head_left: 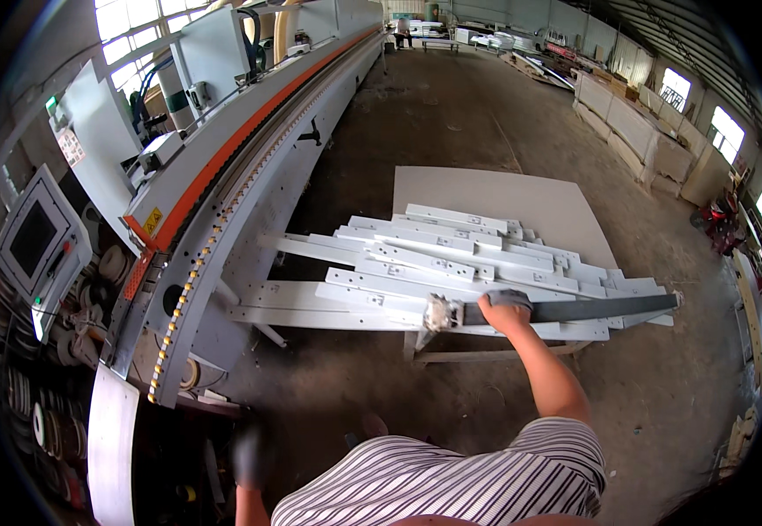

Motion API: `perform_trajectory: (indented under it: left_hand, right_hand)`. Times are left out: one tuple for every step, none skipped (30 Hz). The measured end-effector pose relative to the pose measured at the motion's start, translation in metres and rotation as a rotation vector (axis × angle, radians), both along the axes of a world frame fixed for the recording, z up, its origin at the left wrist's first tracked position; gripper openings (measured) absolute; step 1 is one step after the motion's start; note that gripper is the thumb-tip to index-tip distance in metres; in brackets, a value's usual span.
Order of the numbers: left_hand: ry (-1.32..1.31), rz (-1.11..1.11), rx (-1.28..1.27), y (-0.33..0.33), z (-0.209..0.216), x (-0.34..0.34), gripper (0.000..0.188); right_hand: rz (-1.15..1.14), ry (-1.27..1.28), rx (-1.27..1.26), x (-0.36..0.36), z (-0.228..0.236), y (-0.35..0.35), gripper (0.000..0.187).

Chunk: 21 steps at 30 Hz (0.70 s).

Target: The person operates an edge banding machine in a workshop. They feed white wooden planks into the machine one by one, retrieve them from the output side, and stack them on a nearby table.

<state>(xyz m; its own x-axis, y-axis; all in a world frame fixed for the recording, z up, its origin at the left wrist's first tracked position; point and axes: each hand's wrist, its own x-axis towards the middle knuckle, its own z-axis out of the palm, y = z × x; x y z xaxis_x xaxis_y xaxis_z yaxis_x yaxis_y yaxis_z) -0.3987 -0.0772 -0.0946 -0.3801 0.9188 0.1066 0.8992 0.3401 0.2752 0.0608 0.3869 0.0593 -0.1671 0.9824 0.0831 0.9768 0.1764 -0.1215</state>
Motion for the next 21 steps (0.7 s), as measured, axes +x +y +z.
perform_trajectory:
  left_hand:
    - [0.011,0.021,0.0,0.01,0.01,-0.013,0.044]
    - [0.022,0.043,0.0,0.018,0.023,-0.027,0.042]
    - [-0.027,0.076,0.001,0.043,0.055,-0.032,0.041]
    - [-0.009,0.166,-0.017,0.038,0.05,-0.056,0.041]
    - [0.007,0.256,-0.038,0.035,0.045,-0.084,0.041]
    - [0.017,0.34,-0.058,0.033,0.038,-0.11,0.041]
    - [0.138,0.366,0.13,-0.019,-0.025,-0.173,0.042]
    - [0.138,0.38,0.172,0.005,-0.006,-0.164,0.042]
    - [0.161,0.469,0.178,0.007,0.009,-0.166,0.041]
    - [0.192,0.568,0.187,0.004,0.018,-0.176,0.04]
    - [0.245,0.638,0.197,-0.012,0.014,-0.194,0.041]
    - [0.301,0.702,0.209,-0.025,0.011,-0.214,0.041]
    - [0.224,0.73,0.226,-0.033,0.022,-0.226,0.041]
    - [0.239,0.799,0.207,-0.044,0.029,-0.233,0.042]
    - [0.245,0.896,0.199,-0.058,0.033,-0.251,0.043]
    - [0.259,1.022,0.188,-0.087,0.032,-0.264,0.045]
    - [0.32,1.026,0.217,-0.131,0.016,-0.285,0.048]
    - [0.287,1.079,0.167,-0.146,0.008,-0.293,0.049]
    - [0.254,1.13,0.117,-0.16,0.005,-0.3,0.05]
    - [0.221,1.203,0.05,-0.185,0.002,-0.293,0.051]
    - [0.139,1.261,-0.029,-0.184,0.021,-0.277,0.052]
  right_hand:
    - [0.001,0.0,0.037,0.004,-0.001,-0.005,0.053]
    - [0.003,0.0,0.074,0.009,-0.006,-0.009,0.052]
    - [-0.023,0.011,0.176,0.018,-0.01,-0.011,0.051]
    - [-0.022,-0.018,0.102,0.01,0.0,-0.015,0.053]
    - [-0.034,-0.027,0.113,0.002,0.003,-0.019,0.054]
    - [-0.052,-0.04,0.127,0.002,0.004,-0.023,0.056]
    - [-0.067,-0.036,0.1,-0.007,0.003,-0.02,0.057]
    - [-0.159,-0.074,0.079,0.012,0.003,-0.026,0.057]
    - [-0.223,-0.09,0.056,0.023,0.004,-0.028,0.058]
    - [-0.247,-0.088,0.075,0.026,0.005,-0.026,0.058]
    - [-0.269,-0.086,0.095,0.029,0.005,-0.025,0.059]
    - [-0.296,-0.081,0.114,0.035,0.003,-0.025,0.059]
    - [-0.363,-0.089,0.161,0.032,0.0,-0.026,0.06]
    - [-0.363,-0.075,0.211,0.031,-0.001,-0.028,0.056]
    - [-0.343,-0.102,0.355,0.036,-0.019,-0.026,0.052]
    - [-0.294,-0.119,0.496,0.018,-0.022,-0.023,0.049]
    - [-0.255,-0.039,0.389,0.004,-0.019,-0.019,0.036]
    - [-0.216,-0.006,0.496,-0.005,-0.022,-0.018,0.032]
    - [-0.179,0.031,0.601,-0.005,-0.033,-0.02,0.029]
    - [-0.115,0.072,0.691,-0.014,-0.045,-0.018,0.025]
    - [-0.083,0.101,0.635,-0.039,-0.046,-0.029,0.022]
